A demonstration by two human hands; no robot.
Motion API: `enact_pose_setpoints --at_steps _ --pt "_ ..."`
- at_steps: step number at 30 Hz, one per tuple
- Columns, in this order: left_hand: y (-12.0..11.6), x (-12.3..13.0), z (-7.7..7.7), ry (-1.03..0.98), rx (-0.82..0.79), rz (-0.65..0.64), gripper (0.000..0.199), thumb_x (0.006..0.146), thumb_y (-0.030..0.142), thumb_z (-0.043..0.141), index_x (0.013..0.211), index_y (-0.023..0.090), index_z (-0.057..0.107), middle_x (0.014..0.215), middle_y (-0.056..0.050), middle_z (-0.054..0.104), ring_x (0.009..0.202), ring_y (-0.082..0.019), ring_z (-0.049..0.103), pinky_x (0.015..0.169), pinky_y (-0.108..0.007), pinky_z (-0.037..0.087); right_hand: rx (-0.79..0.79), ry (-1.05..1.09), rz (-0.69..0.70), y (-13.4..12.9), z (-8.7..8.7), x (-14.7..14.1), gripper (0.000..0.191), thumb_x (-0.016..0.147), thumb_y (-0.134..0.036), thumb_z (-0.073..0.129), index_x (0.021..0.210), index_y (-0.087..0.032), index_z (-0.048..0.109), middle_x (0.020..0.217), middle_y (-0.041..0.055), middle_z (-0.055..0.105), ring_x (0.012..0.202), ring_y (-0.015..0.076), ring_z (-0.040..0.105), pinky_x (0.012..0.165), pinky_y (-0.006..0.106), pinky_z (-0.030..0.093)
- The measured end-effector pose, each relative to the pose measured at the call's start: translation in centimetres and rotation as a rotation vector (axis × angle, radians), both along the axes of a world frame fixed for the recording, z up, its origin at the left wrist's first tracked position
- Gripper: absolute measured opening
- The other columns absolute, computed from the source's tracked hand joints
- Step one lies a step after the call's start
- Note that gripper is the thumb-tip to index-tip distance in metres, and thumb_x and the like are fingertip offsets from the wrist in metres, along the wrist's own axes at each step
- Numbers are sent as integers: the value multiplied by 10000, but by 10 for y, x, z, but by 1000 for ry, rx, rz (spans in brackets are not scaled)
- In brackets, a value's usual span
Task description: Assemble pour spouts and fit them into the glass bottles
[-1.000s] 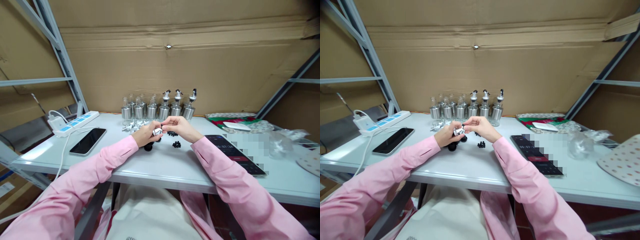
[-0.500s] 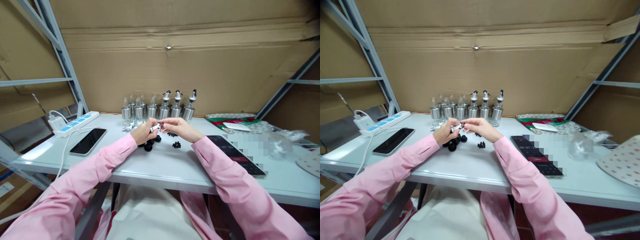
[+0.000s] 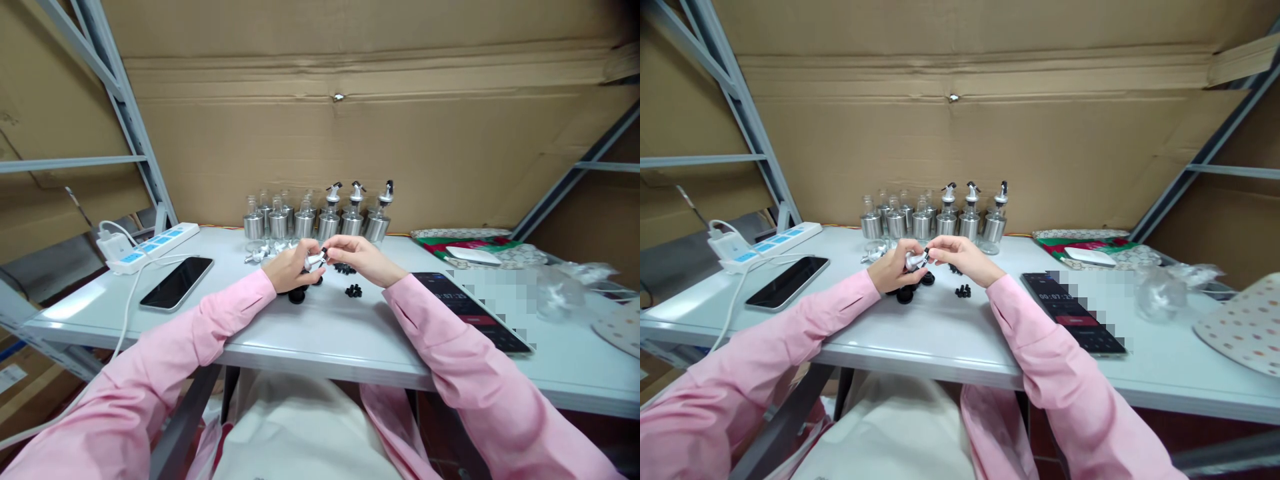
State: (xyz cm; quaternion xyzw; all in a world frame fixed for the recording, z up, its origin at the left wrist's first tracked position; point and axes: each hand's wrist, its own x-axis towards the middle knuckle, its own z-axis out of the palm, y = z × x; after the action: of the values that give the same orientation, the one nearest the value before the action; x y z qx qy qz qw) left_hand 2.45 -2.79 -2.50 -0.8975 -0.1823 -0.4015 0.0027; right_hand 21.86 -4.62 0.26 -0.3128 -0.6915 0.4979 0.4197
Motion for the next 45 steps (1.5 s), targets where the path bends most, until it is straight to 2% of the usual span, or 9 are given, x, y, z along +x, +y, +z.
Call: enact_pose_setpoints --at_steps 5,14,19,23,27,30,35,39,45 --pt "-1 -2 4 -51 -67 52 184 811 265 417 939 197 303 674 58 431 475 -63 418 485 -180 339 4 3 -18 1 -1 0 260 684 -377 705 870 -197 681 835 16 665 777 129 601 753 289 458" --pt "3 -2 0 6 -125 -9 325 811 345 475 1036 191 299 893 -25 515 650 -107 537 633 -257 459 8 76 2 0 -2 -4 240 707 -385 685 844 -196 626 851 -3 620 779 112 572 756 283 475" --pt "35 2 14 -237 -226 158 305 851 295 417 1106 182 294 1098 -107 483 1032 -179 538 935 -388 415 19 210 -149 3 0 -1 257 745 -434 621 825 -190 606 920 31 625 876 143 570 754 287 476" --pt "79 19 33 -189 -293 274 543 758 150 530 1233 146 267 1308 -184 378 1256 -234 395 1052 -420 310 -79 353 -205 6 2 2 271 716 -435 635 779 -193 531 879 47 663 826 169 606 704 302 476" --pt "112 35 45 -185 -345 434 366 760 113 542 1104 139 421 1103 -149 546 1097 -236 529 976 -428 380 -96 382 -260 5 5 0 313 668 -449 650 753 -203 475 770 35 675 724 176 621 670 311 466" --pt "118 37 51 -205 -342 466 189 757 89 540 924 152 479 859 -68 593 873 -192 587 870 -393 440 -4 350 -322 5 5 -1 312 679 -466 627 755 -200 481 733 24 665 710 163 615 692 303 449" --pt "93 31 75 -252 -255 451 113 778 122 541 859 160 471 855 -37 562 818 -148 545 816 -318 442 138 351 -441 7 6 0 311 691 -433 615 846 -200 479 683 -5 625 660 139 582 577 255 383" --pt "54 24 95 -267 -127 307 110 790 160 546 860 159 461 880 -36 541 807 -138 524 753 -284 451 207 457 -512 5 14 -2 261 706 -323 570 918 -206 472 658 -38 565 622 112 549 529 235 331" --pt "-12 20 86 -128 -225 116 105 813 206 532 850 173 440 809 -2 535 721 -111 514 679 -255 469 206 611 -529 -13 36 -9 109 679 -211 514 782 -214 478 571 -63 421 545 92 474 541 241 364"
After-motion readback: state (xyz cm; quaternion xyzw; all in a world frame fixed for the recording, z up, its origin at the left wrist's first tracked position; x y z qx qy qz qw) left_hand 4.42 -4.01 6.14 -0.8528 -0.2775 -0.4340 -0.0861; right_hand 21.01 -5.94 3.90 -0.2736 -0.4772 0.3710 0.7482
